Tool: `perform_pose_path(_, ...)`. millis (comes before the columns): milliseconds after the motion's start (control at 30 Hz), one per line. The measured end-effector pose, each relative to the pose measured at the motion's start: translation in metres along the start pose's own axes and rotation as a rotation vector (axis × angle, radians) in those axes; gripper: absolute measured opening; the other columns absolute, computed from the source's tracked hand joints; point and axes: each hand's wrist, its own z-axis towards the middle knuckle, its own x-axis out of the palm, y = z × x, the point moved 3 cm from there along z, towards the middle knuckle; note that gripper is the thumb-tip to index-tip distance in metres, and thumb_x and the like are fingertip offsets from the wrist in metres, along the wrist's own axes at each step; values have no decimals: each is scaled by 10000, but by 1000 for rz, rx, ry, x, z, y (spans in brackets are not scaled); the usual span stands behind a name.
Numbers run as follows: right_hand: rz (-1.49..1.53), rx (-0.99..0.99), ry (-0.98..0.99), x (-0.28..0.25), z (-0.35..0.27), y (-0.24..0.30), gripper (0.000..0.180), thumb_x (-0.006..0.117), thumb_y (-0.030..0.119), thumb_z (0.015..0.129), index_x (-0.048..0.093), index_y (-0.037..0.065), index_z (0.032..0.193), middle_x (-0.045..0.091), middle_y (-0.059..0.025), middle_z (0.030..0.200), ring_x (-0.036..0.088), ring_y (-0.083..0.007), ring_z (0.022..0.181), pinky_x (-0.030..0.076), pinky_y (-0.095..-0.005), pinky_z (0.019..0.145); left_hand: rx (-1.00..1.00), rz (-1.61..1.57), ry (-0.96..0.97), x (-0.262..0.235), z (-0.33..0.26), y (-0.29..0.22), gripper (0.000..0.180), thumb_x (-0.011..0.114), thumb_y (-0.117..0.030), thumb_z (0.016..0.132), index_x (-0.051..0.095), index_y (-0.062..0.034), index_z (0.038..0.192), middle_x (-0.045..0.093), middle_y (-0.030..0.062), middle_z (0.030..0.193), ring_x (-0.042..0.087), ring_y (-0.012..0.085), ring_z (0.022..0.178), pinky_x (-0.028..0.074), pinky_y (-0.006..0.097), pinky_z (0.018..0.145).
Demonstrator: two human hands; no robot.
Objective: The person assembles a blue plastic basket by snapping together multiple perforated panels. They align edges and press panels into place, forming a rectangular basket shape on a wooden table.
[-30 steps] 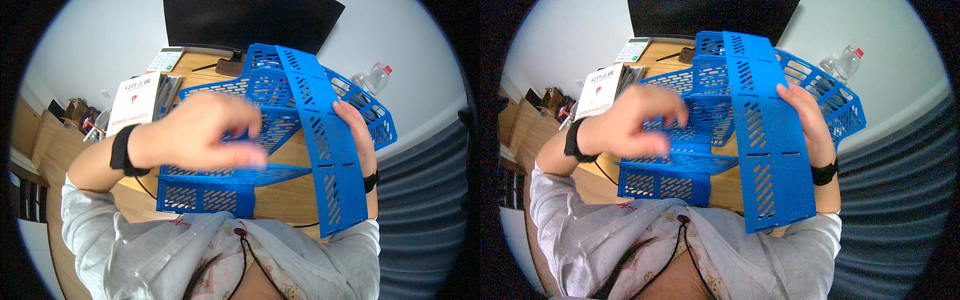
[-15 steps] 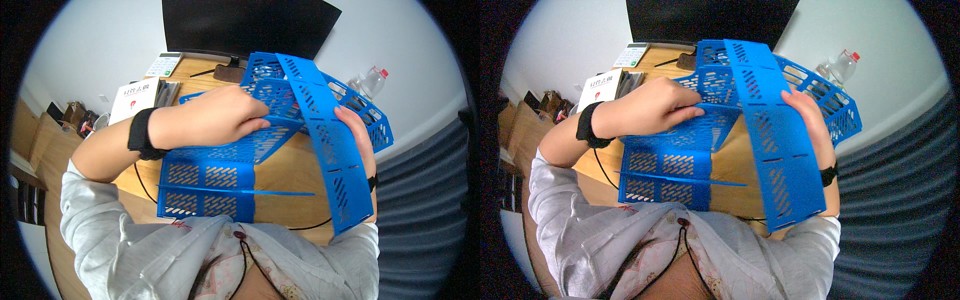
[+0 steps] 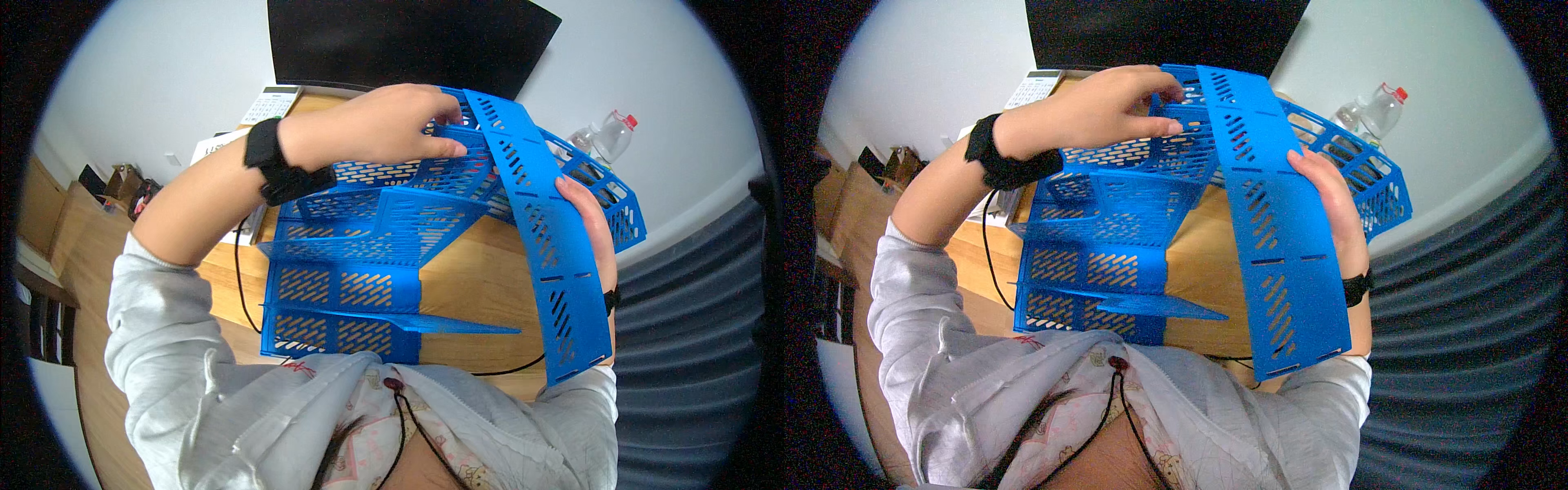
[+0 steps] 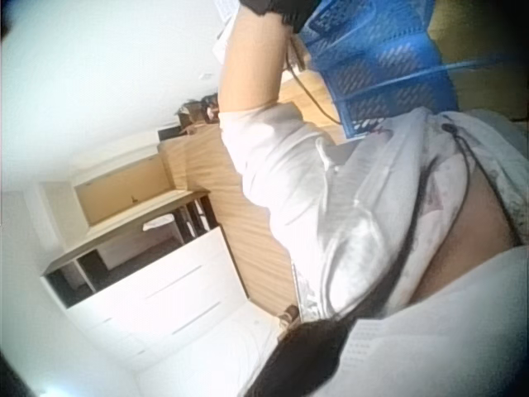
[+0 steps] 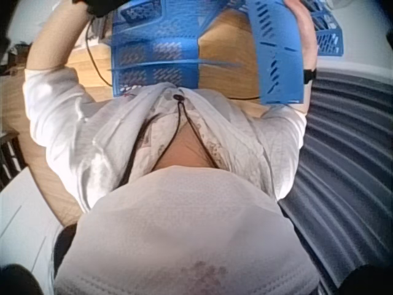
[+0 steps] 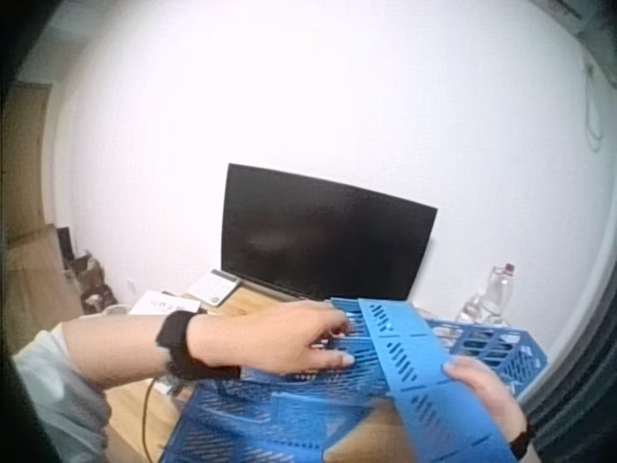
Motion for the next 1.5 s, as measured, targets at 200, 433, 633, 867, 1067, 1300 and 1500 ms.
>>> perform_pose_path(200,-58,16,-23,4,-6,3,304,545,246,869,559,5,1053,635,-88,909,618,-142,770,505,-256,670,21,-28,104,17,17,7,207,573,-210,844,609,-17,911,603,196,749,590,345,685,472,387,611)
perform_pose_path(433,-696,-740,92,-4,-30,4,385,559,129,849,466,92,1220,436,-143,1232,501,-240,1078,441,-331,890,53,-122,137,8,8,0,179,560,-184,848,602,-11,861,577,201,707,570,358,658,446,389,566)
perform_pose_path(633,-409,-653,148,-18,-20,0,318,552,93,850,528,97,1167,453,-109,1236,487,-200,1097,406,-322,933,44,-128,172,5,5,-3,180,556,-182,852,598,-7,856,571,203,698,564,352,640,436,387,556)
perform_pose_path(867,-657,-769,118,-22,-21,5,372,542,62,827,492,67,1196,450,-145,1235,469,-250,1124,385,-339,955,58,-203,128,2,-2,-7,177,553,-175,855,597,-4,848,558,186,646,553,334,599,422,383,543)
perform_pose_path(1067,-572,-677,110,-35,-15,0,388,545,71,821,483,67,1204,446,-158,1238,460,-260,1138,373,-343,966,93,-176,183,-1,1,-8,169,548,-170,857,596,-8,858,557,188,648,556,333,602,419,382,543)
perform_pose_path(1300,-506,-695,104,-32,-19,1,379,567,106,829,491,72,1199,439,-155,1242,486,-254,1103,416,-353,919,142,-165,174,4,-2,-10,154,528,-152,861,572,-7,837,555,203,669,556,367,640,425,414,574)
perform_pose_path(1500,-257,-463,36,-24,-25,6,376,589,158,833,505,21,1173,484,-145,1198,517,-214,1059,439,-334,879,151,-187,211,2,0,-10,145,523,-152,862,557,-13,841,546,205,665,551,377,652,420,428,576)
